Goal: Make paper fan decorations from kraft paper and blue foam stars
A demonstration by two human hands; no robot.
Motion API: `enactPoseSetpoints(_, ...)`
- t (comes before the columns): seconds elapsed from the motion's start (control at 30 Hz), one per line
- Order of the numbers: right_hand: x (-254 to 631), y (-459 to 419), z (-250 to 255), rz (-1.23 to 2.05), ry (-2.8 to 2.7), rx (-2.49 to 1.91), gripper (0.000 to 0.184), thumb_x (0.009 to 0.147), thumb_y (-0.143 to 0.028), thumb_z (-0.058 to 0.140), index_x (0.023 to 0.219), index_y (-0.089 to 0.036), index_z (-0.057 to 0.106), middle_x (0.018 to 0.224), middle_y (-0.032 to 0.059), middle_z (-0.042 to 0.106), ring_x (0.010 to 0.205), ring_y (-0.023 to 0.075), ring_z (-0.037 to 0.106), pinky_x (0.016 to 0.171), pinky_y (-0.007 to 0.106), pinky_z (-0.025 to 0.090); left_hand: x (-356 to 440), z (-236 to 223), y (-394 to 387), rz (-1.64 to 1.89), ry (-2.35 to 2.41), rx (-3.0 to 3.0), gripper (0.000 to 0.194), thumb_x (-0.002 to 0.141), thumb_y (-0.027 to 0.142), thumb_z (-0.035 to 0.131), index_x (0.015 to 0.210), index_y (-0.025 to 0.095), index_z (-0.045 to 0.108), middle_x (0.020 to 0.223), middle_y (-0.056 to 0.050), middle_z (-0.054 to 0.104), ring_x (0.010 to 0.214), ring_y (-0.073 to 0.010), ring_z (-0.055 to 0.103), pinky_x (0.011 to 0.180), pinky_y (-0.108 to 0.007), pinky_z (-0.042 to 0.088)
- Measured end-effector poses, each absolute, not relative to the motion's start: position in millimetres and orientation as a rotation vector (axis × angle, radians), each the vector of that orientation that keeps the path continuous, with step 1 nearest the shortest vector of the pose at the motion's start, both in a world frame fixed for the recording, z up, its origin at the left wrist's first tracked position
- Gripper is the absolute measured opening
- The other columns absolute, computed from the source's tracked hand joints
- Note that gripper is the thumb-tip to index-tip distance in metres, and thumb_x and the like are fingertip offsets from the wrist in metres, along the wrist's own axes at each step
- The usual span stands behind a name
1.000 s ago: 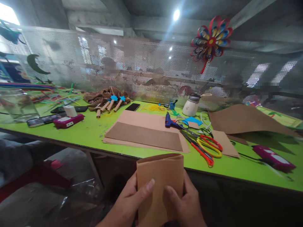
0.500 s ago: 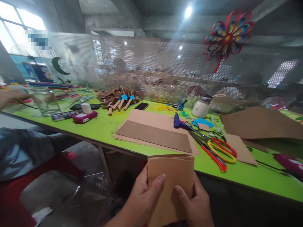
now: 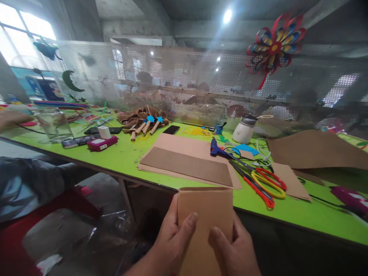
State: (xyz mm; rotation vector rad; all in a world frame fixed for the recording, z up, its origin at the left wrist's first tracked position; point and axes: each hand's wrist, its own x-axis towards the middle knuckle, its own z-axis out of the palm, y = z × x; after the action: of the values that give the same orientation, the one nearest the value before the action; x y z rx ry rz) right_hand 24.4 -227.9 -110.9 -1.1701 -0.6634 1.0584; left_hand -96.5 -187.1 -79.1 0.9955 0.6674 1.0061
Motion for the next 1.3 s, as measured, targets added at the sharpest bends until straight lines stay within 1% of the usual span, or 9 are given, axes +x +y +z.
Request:
enactPoseSetpoints(0.2,20,-227,-104,0.939,-0.720,-1.146,0.049,0.061,-0.045,0.071,0.099,-0.018,0.056,0.082,0.0068,0.071,0.068,0.0210,0.066,0.058,0.027,0.053,-97,-79,-187,0.999,0.704,0.936,0.052,0.075,0.041,0.064,0.117,0.019,0.043,0.100,-0.010,0.064,0.088,-0.0238,0.062,0.070,-0.030,0.050)
enactPoseSetpoints(0.37,22,-227,-106,0.978,-0.731,-1.098,0.048,0.063,-0.041,0.072,0.102,-0.018,0.057,0.080,0.0056,0.070,0.067,0.0192,0.065,0.057,0.025,0.052,-98,-78,-186,0.952,0.792,0.927,0.055,0.074,0.041,0.064,0.121,0.020,0.042,0.097,-0.011,0.066,0.081,-0.0236,0.065,0.065,-0.029,0.052)
enactPoseSetpoints(0.5,40,-227,-107,1.020,-0.922,-1.070,0.046,0.072,-0.044,0.064,0.110,-0.018,0.056,0.092,0.0084,0.069,0.075,0.0201,0.064,0.064,0.026,0.052,-98,-76,-186,0.946,0.803,0.936,0.063,0.073,0.041,0.066,0.125,0.020,0.039,0.096,-0.011,0.067,0.079,-0.0241,0.065,0.063,-0.030,0.052)
enactPoseSetpoints(0.6,58,-226,-102,0.947,-1.082,-1.106,0.037,0.081,-0.043,0.054,0.108,-0.019,0.060,0.100,0.0086,0.066,0.080,0.0194,0.062,0.069,0.025,0.051,-98,-75,-186,0.930,0.786,0.935,0.067,0.073,0.040,0.066,0.129,0.020,0.036,0.097,-0.012,0.067,0.080,-0.0247,0.065,0.063,-0.030,0.052)
enactPoseSetpoints(0.67,65,-225,-98,0.878,-1.125,-1.164,0.032,0.083,-0.042,0.051,0.101,-0.018,0.064,0.096,0.0071,0.067,0.076,0.0182,0.061,0.067,0.024,0.050,-99,-74,-187,0.908,0.784,0.922,0.069,0.073,0.040,0.067,0.131,0.022,0.035,0.098,-0.011,0.067,0.079,-0.0253,0.066,0.062,-0.031,0.052)
enactPoseSetpoints(0.73,68,-224,-94,0.826,-1.140,-1.218,0.030,0.083,-0.042,0.052,0.093,-0.017,0.066,0.086,0.0051,0.067,0.071,0.0171,0.059,0.064,0.023,0.049,-99,-74,-188,0.893,0.779,0.904,0.069,0.073,0.040,0.067,0.132,0.023,0.034,0.098,-0.011,0.067,0.079,-0.0255,0.066,0.062,-0.031,0.052)
enactPoseSetpoints(0.9,60,-224,-94,0.701,-1.049,-1.346,0.031,0.081,-0.045,0.053,0.074,-0.016,0.064,0.064,0.0005,0.060,0.060,0.0141,0.053,0.053,0.019,0.044,-100,-75,-190,0.888,0.769,0.883,0.068,0.073,0.039,0.066,0.132,0.023,0.035,0.098,-0.011,0.067,0.079,-0.0248,0.066,0.063,-0.032,0.052)
enactPoseSetpoints(1.07,57,-221,-102,0.598,-1.010,-1.400,0.033,0.078,-0.046,0.056,0.071,-0.015,0.065,0.063,0.0012,0.061,0.056,0.0135,0.053,0.050,0.019,0.044,-99,-76,-189,0.892,0.795,0.896,0.066,0.072,0.039,0.068,0.129,0.021,0.039,0.096,-0.011,0.067,0.079,-0.0249,0.065,0.063,-0.031,0.052)
enactPoseSetpoints(1.3,61,-220,-110,0.538,-0.953,-1.449,0.034,0.076,-0.046,0.058,0.067,-0.014,0.063,0.059,-0.0001,0.057,0.052,0.0113,0.048,0.048,0.018,0.042,-93,-85,-182,0.881,0.768,0.947,0.042,0.074,0.042,0.064,0.105,0.017,0.051,0.092,-0.009,0.067,0.078,-0.0228,0.064,0.066,-0.031,0.050)
